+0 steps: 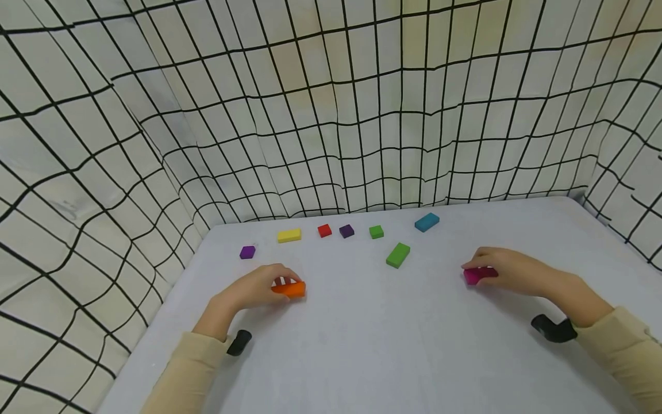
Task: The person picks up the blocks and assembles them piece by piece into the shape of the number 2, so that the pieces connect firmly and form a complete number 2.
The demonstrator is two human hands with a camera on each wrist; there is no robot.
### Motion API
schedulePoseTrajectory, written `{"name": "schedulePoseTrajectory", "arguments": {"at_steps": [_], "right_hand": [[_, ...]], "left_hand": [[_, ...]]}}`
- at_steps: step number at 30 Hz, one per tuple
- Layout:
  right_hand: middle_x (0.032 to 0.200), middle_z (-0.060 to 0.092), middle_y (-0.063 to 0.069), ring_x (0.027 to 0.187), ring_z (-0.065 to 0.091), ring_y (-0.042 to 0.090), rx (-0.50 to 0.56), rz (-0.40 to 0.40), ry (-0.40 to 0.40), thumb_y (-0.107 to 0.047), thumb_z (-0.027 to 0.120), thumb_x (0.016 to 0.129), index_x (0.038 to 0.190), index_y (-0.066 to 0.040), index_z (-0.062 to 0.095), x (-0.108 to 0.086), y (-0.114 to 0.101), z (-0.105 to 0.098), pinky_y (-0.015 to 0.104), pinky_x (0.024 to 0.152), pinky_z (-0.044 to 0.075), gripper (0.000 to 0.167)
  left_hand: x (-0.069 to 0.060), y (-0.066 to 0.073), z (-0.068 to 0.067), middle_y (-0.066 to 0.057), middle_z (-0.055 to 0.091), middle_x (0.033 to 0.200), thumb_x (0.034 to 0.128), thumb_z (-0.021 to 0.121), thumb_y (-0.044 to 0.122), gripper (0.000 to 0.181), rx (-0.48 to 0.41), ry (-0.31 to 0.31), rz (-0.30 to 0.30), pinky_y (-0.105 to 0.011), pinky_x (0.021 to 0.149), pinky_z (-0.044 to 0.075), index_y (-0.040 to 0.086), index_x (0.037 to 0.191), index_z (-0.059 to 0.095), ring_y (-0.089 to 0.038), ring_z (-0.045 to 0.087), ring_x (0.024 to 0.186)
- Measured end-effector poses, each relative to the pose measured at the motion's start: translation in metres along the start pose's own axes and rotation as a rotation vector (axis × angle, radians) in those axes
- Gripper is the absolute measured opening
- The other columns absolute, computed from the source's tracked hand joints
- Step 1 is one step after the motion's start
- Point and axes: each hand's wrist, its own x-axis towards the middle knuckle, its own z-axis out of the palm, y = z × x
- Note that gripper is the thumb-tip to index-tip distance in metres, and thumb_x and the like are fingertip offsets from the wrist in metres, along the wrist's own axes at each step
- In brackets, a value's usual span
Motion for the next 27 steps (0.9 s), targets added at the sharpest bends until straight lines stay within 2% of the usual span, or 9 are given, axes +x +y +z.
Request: {"name": "schedulePoseTrajectory", "arguments": {"at_steps": [5, 11, 19, 27], "right_hand": [[0.106, 0.065, 0.0, 0.1, 0.062, 0.024, 0.001, -0.009, 0.004, -0.012, 0.084, 0.085, 0.12, -0.008, 0.076, 0.0, -0.006, 0.001, 0.044, 0.084, 0.059, 0.036], [0.105, 0.064, -0.001, 0.099, 0.061, 0.023, 0.005, -0.027, -0.005, -0.011, 0.085, 0.084, 0.119, -0.008, 0.076, 0.004, -0.014, 0.005, 0.04, 0.082, 0.059, 0.036], [0.106, 0.064, -0.004, 0.1, 0.061, 0.021, 0.024, -0.035, -0.023, -0.013, 0.085, 0.085, 0.121, -0.011, 0.076, 0.006, -0.025, 0.008, 0.037, 0.082, 0.058, 0.037], [0.106, 0.064, -0.005, 0.1, 0.061, 0.02, 0.023, -0.069, -0.029, -0.013, 0.085, 0.085, 0.12, -0.012, 0.076, 0.008, -0.038, 0.011, 0.037, 0.083, 0.058, 0.037]], "left_hand": [[0.001, 0.004, 0.0, 0.004, 0.064, 0.108, 0.0898, 0.079, 0.01, 0.036, 0.024, -0.004, 0.017, -0.044, 0.094, 0.052, 0.018, 0.124, 0.072, -0.02, 0.058, 0.103], [0.003, 0.01, 0.005, 0.005, 0.064, 0.108, 0.0896, 0.08, 0.01, 0.036, 0.029, 0.001, 0.0, -0.043, 0.095, 0.052, 0.02, 0.124, 0.072, -0.019, 0.058, 0.104], [0.005, 0.018, 0.009, 0.005, 0.064, 0.106, 0.0891, 0.08, 0.01, 0.035, 0.041, 0.003, 0.043, -0.042, 0.092, 0.052, 0.019, 0.122, 0.073, -0.019, 0.058, 0.101], [0.006, 0.025, 0.013, 0.005, 0.064, 0.107, 0.0892, 0.08, 0.01, 0.036, 0.039, -0.003, 0.048, -0.042, 0.092, 0.053, 0.019, 0.123, 0.073, -0.018, 0.059, 0.101]]}}
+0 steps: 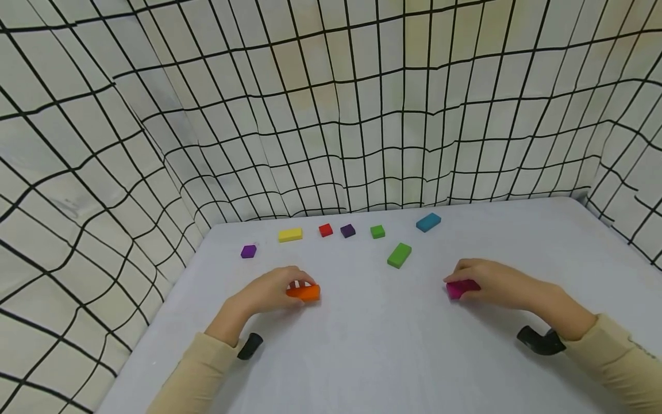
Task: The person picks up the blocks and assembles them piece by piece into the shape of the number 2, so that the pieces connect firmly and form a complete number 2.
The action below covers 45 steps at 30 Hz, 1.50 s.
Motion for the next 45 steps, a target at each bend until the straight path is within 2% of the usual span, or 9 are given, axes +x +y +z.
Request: {"name": "schedulePoseTrajectory", "arguments": {"at_steps": [10, 18, 32, 45], "right_hand": [[0.106, 0.064, -0.005, 0.099, 0.061, 0.019, 0.027, -0.052, -0.003, -0.011, 0.085, 0.084, 0.121, -0.011, 0.076, 0.006, -0.009, 0.006, 0.035, 0.082, 0.058, 0.038], [0.106, 0.064, -0.004, 0.098, 0.061, 0.019, 0.004, -0.101, 0.009, -0.013, 0.086, 0.083, 0.121, -0.009, 0.076, 0.01, -0.016, 0.011, 0.033, 0.081, 0.058, 0.039], [0.104, 0.065, -0.003, 0.096, 0.062, 0.018, -0.007, -0.104, 0.036, -0.014, 0.087, 0.082, 0.12, -0.009, 0.076, 0.019, -0.028, 0.011, 0.033, 0.08, 0.059, 0.04], [0.102, 0.064, -0.003, 0.093, 0.062, 0.017, -0.02, -0.128, 0.036, -0.016, 0.088, 0.082, 0.12, -0.008, 0.076, 0.025, -0.038, 0.015, 0.032, 0.079, 0.058, 0.04]], "left_hand": [[0.004, 0.01, 0.005, 0.007, 0.064, 0.108, 0.0889, 0.08, 0.011, 0.035, 0.024, -0.016, 0.017, -0.042, 0.094, 0.052, 0.02, 0.122, 0.073, -0.017, 0.058, 0.101], [0.01, 0.015, 0.011, 0.007, 0.063, 0.106, 0.0895, 0.08, 0.011, 0.034, 0.022, -0.04, 0.037, -0.039, 0.093, 0.052, 0.019, 0.122, 0.073, -0.017, 0.057, 0.102], [0.017, 0.026, 0.018, 0.007, 0.064, 0.105, 0.0895, 0.08, 0.014, 0.034, 0.047, -0.065, 0.078, -0.04, 0.093, 0.052, 0.018, 0.122, 0.073, -0.017, 0.058, 0.102], [0.016, 0.042, 0.022, 0.004, 0.065, 0.102, 0.0881, 0.082, 0.013, 0.034, 0.037, -0.033, 0.061, -0.04, 0.089, 0.052, 0.018, 0.121, 0.074, -0.018, 0.059, 0.097]]}}
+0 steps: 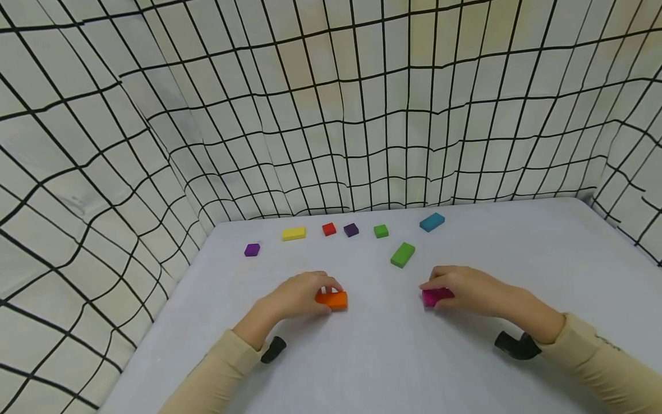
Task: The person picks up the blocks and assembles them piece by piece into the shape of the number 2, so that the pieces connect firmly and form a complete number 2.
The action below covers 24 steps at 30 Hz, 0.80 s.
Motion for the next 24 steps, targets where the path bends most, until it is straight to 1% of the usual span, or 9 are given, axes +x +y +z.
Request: {"name": "schedulePoseTrajectory", "arguments": {"at_steps": [5, 11, 20, 24], "right_hand": [[0.102, 0.064, -0.004, 0.093, 0.061, 0.016, 0.006, 0.012, -0.012, -0.016, 0.088, 0.081, 0.12, -0.008, 0.076, 0.0, -0.002, 0.001, 0.031, 0.078, 0.058, 0.041], [0.101, 0.064, -0.004, 0.091, 0.061, 0.014, 0.003, -0.003, -0.017, -0.015, 0.088, 0.082, 0.12, -0.007, 0.076, 0.002, -0.004, 0.004, 0.03, 0.077, 0.057, 0.041], [0.102, 0.064, -0.004, 0.092, 0.061, 0.014, 0.02, 0.003, -0.03, -0.018, 0.087, 0.083, 0.121, -0.009, 0.076, 0.005, -0.01, 0.007, 0.029, 0.078, 0.057, 0.041], [0.102, 0.063, -0.003, 0.091, 0.061, 0.015, 0.016, -0.005, -0.042, -0.02, 0.088, 0.082, 0.122, -0.01, 0.076, 0.009, -0.015, 0.008, 0.029, 0.078, 0.058, 0.042]], "left_hand": [[0.001, 0.006, 0.001, 0.004, 0.065, 0.103, 0.0875, 0.082, 0.012, 0.034, -0.002, -0.01, 0.006, -0.04, 0.088, 0.053, 0.016, 0.12, 0.074, -0.018, 0.059, 0.097], [0.003, 0.011, 0.004, 0.005, 0.065, 0.103, 0.0881, 0.082, 0.015, 0.034, 0.02, -0.026, 0.013, -0.038, 0.088, 0.053, 0.017, 0.121, 0.074, -0.016, 0.059, 0.097], [0.005, 0.018, 0.002, 0.008, 0.063, 0.099, 0.0884, 0.081, 0.014, 0.034, 0.03, -0.008, 0.035, -0.036, 0.086, 0.052, 0.018, 0.122, 0.074, -0.014, 0.058, 0.095], [0.008, 0.023, 0.002, 0.008, 0.063, 0.1, 0.089, 0.08, 0.015, 0.033, 0.027, -0.03, 0.046, -0.035, 0.087, 0.052, 0.018, 0.122, 0.074, -0.015, 0.058, 0.096]]}}
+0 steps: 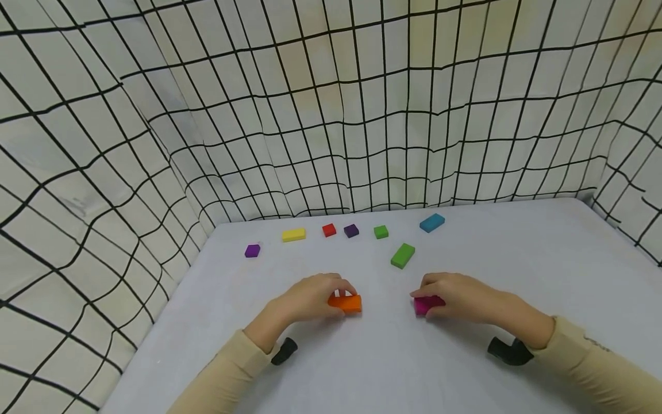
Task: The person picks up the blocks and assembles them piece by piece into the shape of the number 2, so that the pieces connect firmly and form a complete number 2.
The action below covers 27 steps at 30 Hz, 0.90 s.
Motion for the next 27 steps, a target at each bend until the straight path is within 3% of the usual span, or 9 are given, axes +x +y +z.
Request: {"name": "schedulePoseTrajectory", "arguments": {"at_steps": [13, 27], "right_hand": [[0.099, 0.064, -0.002, 0.09, 0.061, 0.014, -0.027, -0.037, 0.005, -0.02, 0.088, 0.082, 0.119, -0.012, 0.077, 0.017, -0.008, 0.011, 0.027, 0.078, 0.057, 0.04], [0.1, 0.066, -0.002, 0.09, 0.062, 0.015, -0.007, -0.002, -0.005, -0.019, 0.088, 0.082, 0.119, -0.013, 0.077, 0.023, -0.018, 0.015, 0.028, 0.078, 0.058, 0.039]], "left_hand": [[0.007, 0.012, 0.006, 0.009, 0.064, 0.1, 0.0886, 0.082, 0.019, 0.034, 0.013, -0.031, 0.011, -0.033, 0.088, 0.053, 0.019, 0.121, 0.074, -0.012, 0.059, 0.096], [0.015, 0.018, 0.012, 0.008, 0.066, 0.104, 0.0885, 0.083, 0.021, 0.034, 0.016, -0.038, 0.01, -0.032, 0.088, 0.054, 0.02, 0.122, 0.074, -0.011, 0.06, 0.097]]}}
